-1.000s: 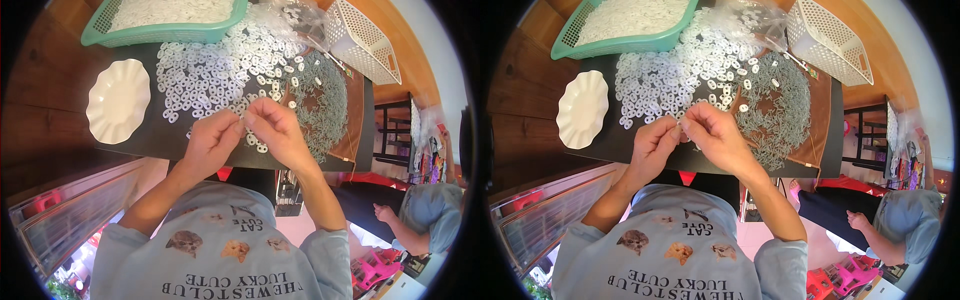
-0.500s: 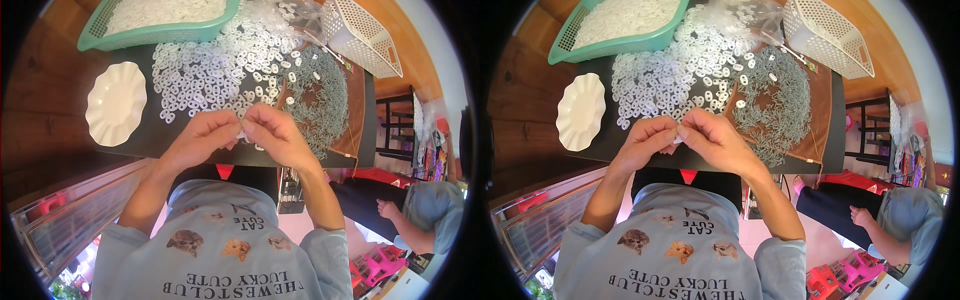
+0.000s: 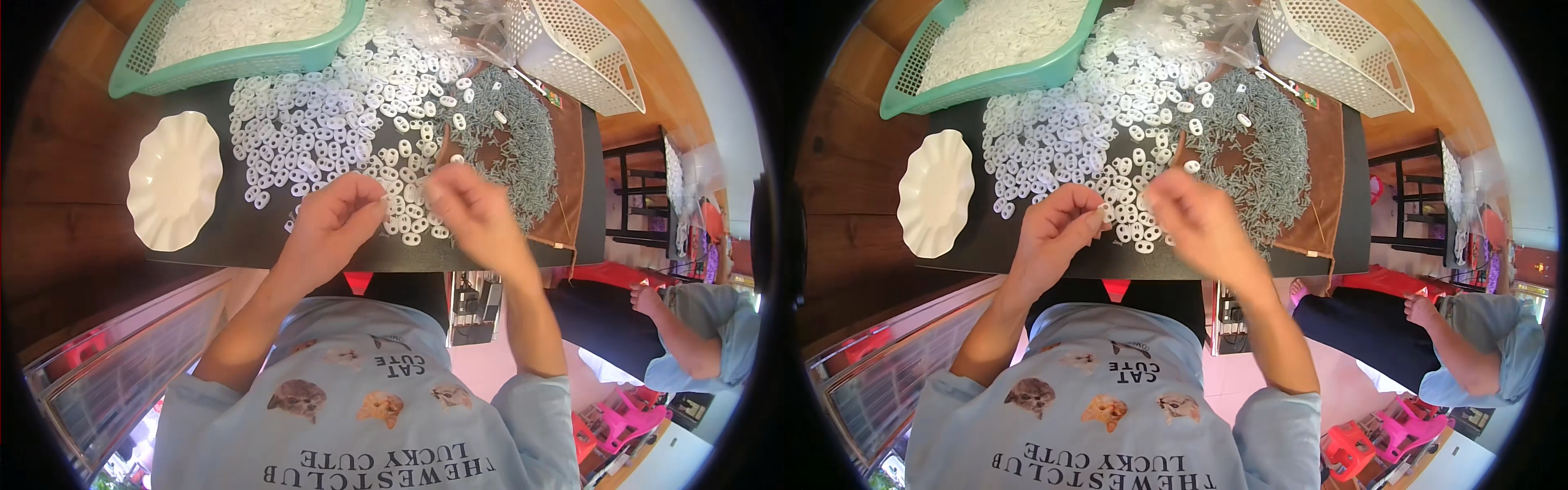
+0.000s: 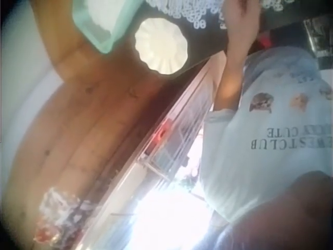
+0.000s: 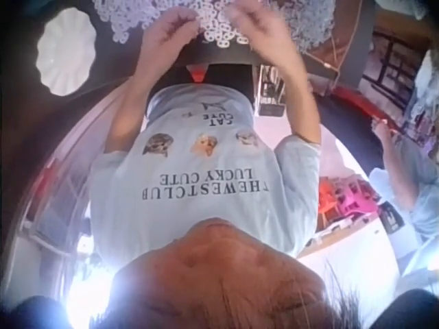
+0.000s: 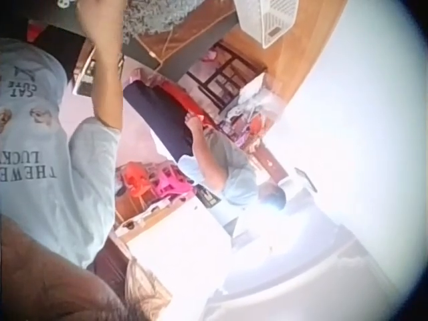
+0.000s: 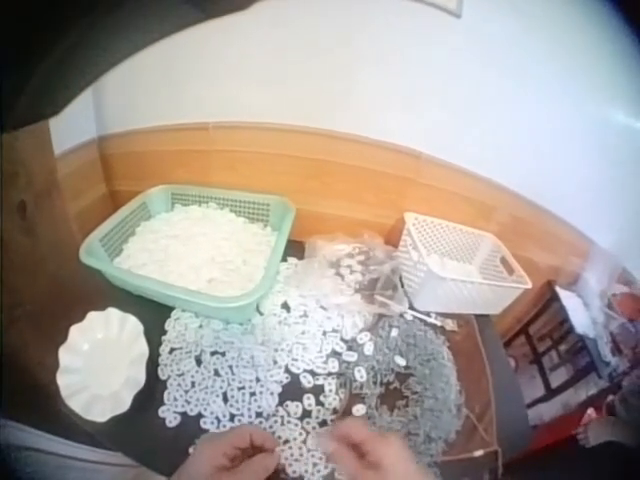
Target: Sorting and inspecting small white plastic components on a table.
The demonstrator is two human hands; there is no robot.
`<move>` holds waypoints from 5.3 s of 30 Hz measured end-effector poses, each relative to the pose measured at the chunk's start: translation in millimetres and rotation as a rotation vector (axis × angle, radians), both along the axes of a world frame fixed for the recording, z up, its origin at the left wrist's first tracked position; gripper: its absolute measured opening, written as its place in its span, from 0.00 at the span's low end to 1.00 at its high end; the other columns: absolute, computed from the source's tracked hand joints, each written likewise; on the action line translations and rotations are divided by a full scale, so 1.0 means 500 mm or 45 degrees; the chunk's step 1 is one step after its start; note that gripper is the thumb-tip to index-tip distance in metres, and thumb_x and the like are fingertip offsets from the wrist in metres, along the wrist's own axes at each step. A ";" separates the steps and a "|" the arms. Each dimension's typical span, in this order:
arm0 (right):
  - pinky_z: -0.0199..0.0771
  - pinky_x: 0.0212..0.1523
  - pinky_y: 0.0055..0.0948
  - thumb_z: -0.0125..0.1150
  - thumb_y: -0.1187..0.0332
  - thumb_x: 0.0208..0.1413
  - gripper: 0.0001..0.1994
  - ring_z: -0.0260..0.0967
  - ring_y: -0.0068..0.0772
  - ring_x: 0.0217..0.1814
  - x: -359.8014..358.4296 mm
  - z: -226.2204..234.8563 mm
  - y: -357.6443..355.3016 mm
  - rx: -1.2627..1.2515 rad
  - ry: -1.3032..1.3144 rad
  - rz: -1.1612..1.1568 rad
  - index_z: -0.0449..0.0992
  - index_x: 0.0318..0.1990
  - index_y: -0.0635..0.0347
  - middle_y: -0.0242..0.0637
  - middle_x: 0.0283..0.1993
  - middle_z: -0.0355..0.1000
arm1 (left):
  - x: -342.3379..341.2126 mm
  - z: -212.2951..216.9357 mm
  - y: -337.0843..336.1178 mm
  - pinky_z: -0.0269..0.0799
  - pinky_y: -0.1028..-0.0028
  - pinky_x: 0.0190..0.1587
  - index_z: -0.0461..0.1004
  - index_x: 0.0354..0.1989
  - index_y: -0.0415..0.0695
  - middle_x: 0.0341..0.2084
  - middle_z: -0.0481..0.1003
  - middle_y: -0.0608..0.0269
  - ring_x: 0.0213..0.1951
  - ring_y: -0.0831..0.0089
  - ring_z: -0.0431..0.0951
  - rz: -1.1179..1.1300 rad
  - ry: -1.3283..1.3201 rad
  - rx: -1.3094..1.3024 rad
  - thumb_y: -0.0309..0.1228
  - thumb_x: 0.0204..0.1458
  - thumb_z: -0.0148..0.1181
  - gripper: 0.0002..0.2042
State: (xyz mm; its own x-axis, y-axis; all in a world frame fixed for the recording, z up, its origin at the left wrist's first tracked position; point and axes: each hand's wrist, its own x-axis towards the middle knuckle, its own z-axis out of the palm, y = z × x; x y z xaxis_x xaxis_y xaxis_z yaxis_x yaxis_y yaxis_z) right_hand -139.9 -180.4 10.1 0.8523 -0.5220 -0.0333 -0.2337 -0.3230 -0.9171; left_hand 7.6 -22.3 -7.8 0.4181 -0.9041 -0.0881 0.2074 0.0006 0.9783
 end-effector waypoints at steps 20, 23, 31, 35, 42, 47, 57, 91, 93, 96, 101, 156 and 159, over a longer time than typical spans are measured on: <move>0.69 0.39 0.46 0.57 0.70 0.52 0.05 0.71 0.56 0.39 0.010 0.012 -0.257 -1.137 0.668 0.189 0.74 0.33 0.63 0.51 0.32 0.74 | 0.008 -0.017 0.009 0.60 0.85 0.28 0.72 0.35 0.38 0.25 0.70 0.76 0.27 0.90 0.64 0.086 -0.020 0.103 0.24 0.57 0.56 0.02; 0.69 0.38 0.47 0.57 0.71 0.52 0.05 0.71 0.57 0.39 0.014 0.003 -0.263 -1.202 0.693 0.208 0.74 0.33 0.64 0.51 0.33 0.74 | 0.010 -0.013 0.009 0.60 0.85 0.28 0.73 0.35 0.38 0.25 0.70 0.76 0.27 0.90 0.64 0.085 -0.028 0.110 0.24 0.58 0.56 0.02; 0.67 0.30 0.27 0.58 0.75 0.52 0.04 0.66 0.32 0.25 -0.008 0.116 -0.178 -0.849 0.486 -0.013 0.71 0.33 0.67 0.39 0.25 0.69 | 0.017 0.020 0.007 0.66 0.84 0.34 0.75 0.37 0.39 0.28 0.75 0.72 0.30 0.88 0.70 0.182 0.121 0.009 0.24 0.57 0.55 0.03; 0.69 0.29 0.28 0.61 0.76 0.51 0.04 0.68 0.31 0.26 0.039 0.106 -0.055 -0.649 0.062 0.353 0.72 0.34 0.64 0.37 0.28 0.70 | 0.002 0.032 -0.019 0.73 0.79 0.42 0.76 0.42 0.36 0.37 0.79 0.59 0.38 0.79 0.77 0.106 0.281 -0.046 0.25 0.58 0.53 0.08; 0.72 0.30 0.35 0.61 0.77 0.50 0.05 0.72 0.42 0.31 0.064 0.077 0.015 -0.710 0.104 0.247 0.72 0.33 0.61 0.41 0.31 0.69 | 0.001 0.020 -0.012 0.77 0.73 0.47 0.75 0.42 0.34 0.38 0.78 0.58 0.41 0.74 0.79 0.101 0.453 -0.080 0.24 0.58 0.53 0.09; 0.72 0.29 0.32 0.62 0.77 0.49 0.08 0.71 0.37 0.30 0.063 0.061 0.012 -0.852 -0.108 0.341 0.76 0.38 0.58 0.37 0.34 0.67 | 0.005 0.010 -0.006 0.78 0.71 0.46 0.75 0.41 0.35 0.37 0.78 0.59 0.40 0.74 0.79 0.124 0.602 -0.099 0.24 0.58 0.54 0.07; 0.69 0.29 0.26 0.61 0.79 0.53 0.05 0.68 0.28 0.29 0.054 0.019 0.017 -0.861 -0.348 0.289 0.74 0.37 0.62 0.36 0.34 0.68 | 0.002 0.000 0.004 0.76 0.73 0.48 0.75 0.43 0.35 0.38 0.78 0.59 0.42 0.74 0.78 0.119 0.605 -0.095 0.26 0.59 0.54 0.08; 0.57 0.32 0.18 0.54 0.74 0.63 0.06 0.55 0.14 0.31 0.050 0.024 0.047 0.143 -0.081 0.208 0.69 0.32 0.62 0.23 0.28 0.62 | -0.037 -0.019 0.009 0.67 0.81 0.30 0.69 0.39 0.41 0.27 0.72 0.66 0.26 0.80 0.70 0.118 0.615 -0.191 0.32 0.63 0.52 0.07; 0.57 0.31 0.19 0.54 0.74 0.63 0.06 0.55 0.15 0.30 0.049 0.018 0.048 0.038 -0.123 0.229 0.68 0.32 0.62 0.24 0.27 0.61 | -0.039 -0.021 0.009 0.67 0.80 0.30 0.69 0.39 0.41 0.27 0.72 0.65 0.26 0.80 0.70 0.121 0.610 -0.186 0.32 0.63 0.52 0.07; 0.57 0.30 0.20 0.53 0.74 0.63 0.07 0.55 0.17 0.29 0.052 0.013 0.049 -0.172 -0.191 0.251 0.68 0.32 0.63 0.27 0.26 0.60 | -0.040 -0.020 0.009 0.67 0.80 0.29 0.69 0.38 0.41 0.27 0.72 0.65 0.26 0.80 0.70 0.121 0.622 -0.188 0.32 0.63 0.52 0.07; 0.67 0.31 0.34 0.53 0.76 0.60 0.05 0.66 0.41 0.28 0.053 0.017 0.053 -0.258 -0.122 0.236 0.68 0.32 0.65 0.42 0.26 0.65 | -0.044 -0.026 0.009 0.67 0.80 0.28 0.69 0.39 0.41 0.26 0.73 0.65 0.25 0.80 0.70 0.136 0.633 -0.171 0.32 0.63 0.52 0.07; 0.58 0.23 0.16 0.53 0.66 0.65 0.09 0.58 0.14 0.23 0.049 0.023 0.043 0.483 0.049 0.156 0.71 0.37 0.63 0.26 0.27 0.66 | -0.035 -0.042 0.013 0.69 0.80 0.31 0.70 0.38 0.42 0.29 0.75 0.64 0.27 0.81 0.72 0.068 0.637 -0.226 0.31 0.63 0.51 0.06; 0.57 0.23 0.16 0.53 0.67 0.65 0.09 0.58 0.13 0.23 0.056 0.028 0.048 0.339 0.063 0.138 0.71 0.36 0.62 0.25 0.25 0.65 | -0.032 -0.043 0.012 0.69 0.80 0.31 0.70 0.38 0.42 0.28 0.75 0.65 0.27 0.81 0.72 0.063 0.606 -0.246 0.32 0.64 0.51 0.06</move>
State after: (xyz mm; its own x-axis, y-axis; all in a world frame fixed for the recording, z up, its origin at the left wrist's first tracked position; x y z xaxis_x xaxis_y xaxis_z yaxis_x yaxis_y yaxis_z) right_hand -111.7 -156.5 24.2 0.8966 -0.3952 -0.1999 -0.2575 -0.0979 -0.9613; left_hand -8.3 -16.4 -29.3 0.4149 -0.9029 -0.1125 0.6249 0.1929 0.7565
